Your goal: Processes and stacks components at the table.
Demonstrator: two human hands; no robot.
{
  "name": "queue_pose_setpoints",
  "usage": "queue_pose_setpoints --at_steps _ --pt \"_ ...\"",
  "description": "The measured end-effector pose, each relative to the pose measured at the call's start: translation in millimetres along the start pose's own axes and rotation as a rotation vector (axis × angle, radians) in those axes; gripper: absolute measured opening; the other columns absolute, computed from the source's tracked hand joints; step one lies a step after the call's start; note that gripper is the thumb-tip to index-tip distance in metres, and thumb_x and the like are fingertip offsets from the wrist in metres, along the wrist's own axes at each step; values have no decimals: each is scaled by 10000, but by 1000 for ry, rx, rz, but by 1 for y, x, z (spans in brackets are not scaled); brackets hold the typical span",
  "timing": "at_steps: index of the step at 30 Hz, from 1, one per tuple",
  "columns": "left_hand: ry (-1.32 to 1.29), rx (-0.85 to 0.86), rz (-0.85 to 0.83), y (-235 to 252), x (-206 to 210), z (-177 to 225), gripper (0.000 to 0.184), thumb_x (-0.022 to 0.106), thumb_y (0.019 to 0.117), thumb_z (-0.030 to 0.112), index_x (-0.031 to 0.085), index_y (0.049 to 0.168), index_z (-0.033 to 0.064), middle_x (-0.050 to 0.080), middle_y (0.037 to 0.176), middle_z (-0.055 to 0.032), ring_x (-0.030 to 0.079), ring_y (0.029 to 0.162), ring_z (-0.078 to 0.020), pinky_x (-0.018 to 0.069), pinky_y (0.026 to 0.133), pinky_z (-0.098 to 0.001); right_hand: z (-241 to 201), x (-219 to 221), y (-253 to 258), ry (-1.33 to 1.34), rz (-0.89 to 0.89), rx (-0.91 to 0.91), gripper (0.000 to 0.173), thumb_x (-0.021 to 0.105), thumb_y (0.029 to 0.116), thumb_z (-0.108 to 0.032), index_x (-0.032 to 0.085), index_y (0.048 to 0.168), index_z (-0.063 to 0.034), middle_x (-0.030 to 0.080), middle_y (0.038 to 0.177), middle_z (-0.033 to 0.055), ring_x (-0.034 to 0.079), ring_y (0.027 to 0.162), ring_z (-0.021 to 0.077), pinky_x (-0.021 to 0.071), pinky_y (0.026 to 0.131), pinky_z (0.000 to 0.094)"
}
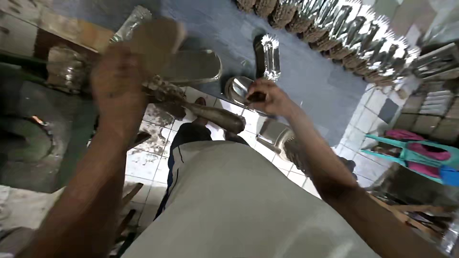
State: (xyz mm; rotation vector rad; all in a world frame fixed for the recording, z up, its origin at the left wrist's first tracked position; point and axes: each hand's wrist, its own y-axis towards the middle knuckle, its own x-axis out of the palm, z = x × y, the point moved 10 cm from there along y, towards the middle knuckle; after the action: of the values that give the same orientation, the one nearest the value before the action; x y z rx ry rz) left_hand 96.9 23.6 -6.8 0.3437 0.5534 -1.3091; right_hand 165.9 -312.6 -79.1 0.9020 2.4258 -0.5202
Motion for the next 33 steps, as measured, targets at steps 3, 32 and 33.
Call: queue_pose_setpoints --at_steps 3,32,33 --pt "-915 -214 208 -111 -20 8 313 374 1102 232 500 1381 167 635 1303 14 613 1210 -121 517 1054 -353 11 -7 9 235 -137 10 301 878 787 -171 756 1037 -58 659 1192 136 648 1098 206 584 924 360" --pt "-1038 -21 -23 -129 -170 -80 411 456 1065 119 447 1475 138 624 1339 -51 623 1210 -194 534 1039 -443 -355 207 86 640 148 19 229 561 1039 -98 590 1253 -21 683 954 78 663 806 127 587 719 315" --pt "-1030 36 -58 -127 -167 -70 438 478 1048 126 436 1484 139 628 1343 -48 622 1218 -194 531 1048 -442 -359 199 82 614 164 -31 287 604 1009 -58 584 1289 4 714 1002 95 697 870 133 611 797 328"
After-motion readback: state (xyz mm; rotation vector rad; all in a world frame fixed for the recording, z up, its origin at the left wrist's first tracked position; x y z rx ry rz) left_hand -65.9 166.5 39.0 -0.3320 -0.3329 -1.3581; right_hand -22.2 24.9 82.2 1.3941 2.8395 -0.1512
